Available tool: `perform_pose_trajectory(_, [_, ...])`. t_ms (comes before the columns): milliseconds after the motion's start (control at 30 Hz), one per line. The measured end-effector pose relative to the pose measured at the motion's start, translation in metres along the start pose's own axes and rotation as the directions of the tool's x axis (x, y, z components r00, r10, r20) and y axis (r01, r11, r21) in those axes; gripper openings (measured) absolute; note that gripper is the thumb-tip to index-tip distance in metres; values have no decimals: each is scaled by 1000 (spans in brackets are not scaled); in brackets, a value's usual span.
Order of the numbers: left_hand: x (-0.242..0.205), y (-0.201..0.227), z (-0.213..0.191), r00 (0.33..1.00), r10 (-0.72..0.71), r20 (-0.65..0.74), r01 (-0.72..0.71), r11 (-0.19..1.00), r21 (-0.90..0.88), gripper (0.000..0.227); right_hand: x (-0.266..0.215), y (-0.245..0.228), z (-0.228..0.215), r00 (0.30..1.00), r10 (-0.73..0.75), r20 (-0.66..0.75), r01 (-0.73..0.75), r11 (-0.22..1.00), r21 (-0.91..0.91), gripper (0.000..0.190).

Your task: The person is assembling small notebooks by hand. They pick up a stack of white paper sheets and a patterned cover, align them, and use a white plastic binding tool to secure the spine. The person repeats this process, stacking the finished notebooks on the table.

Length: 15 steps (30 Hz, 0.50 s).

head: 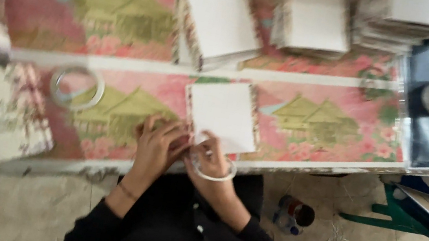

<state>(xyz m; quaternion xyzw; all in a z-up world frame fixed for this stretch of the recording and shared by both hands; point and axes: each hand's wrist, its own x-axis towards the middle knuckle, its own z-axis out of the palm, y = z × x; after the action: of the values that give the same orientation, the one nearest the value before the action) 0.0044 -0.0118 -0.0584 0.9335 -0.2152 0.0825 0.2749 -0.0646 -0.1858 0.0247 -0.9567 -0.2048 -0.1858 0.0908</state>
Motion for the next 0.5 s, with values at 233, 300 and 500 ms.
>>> perform_pose_trajectory(233, [11, 14, -27, 981, -124, 150, 128, 992, -15, 34, -25, 2, -1, 959, 230, -164, -154, 911, 382, 30])
perform_pose_trajectory(300, [14, 22, -43, 963, -144, 229, 155, 988, -29, 32, -32, 0, -2, 954, 247, -168, -164, 904, 396, 27])
perform_pose_trajectory(500, [20, 29, -58, 941, -148, 304, 168, 985, -38, 39, -33, 1, 4, 921, 376, -99, -294, 839, 458, 16])
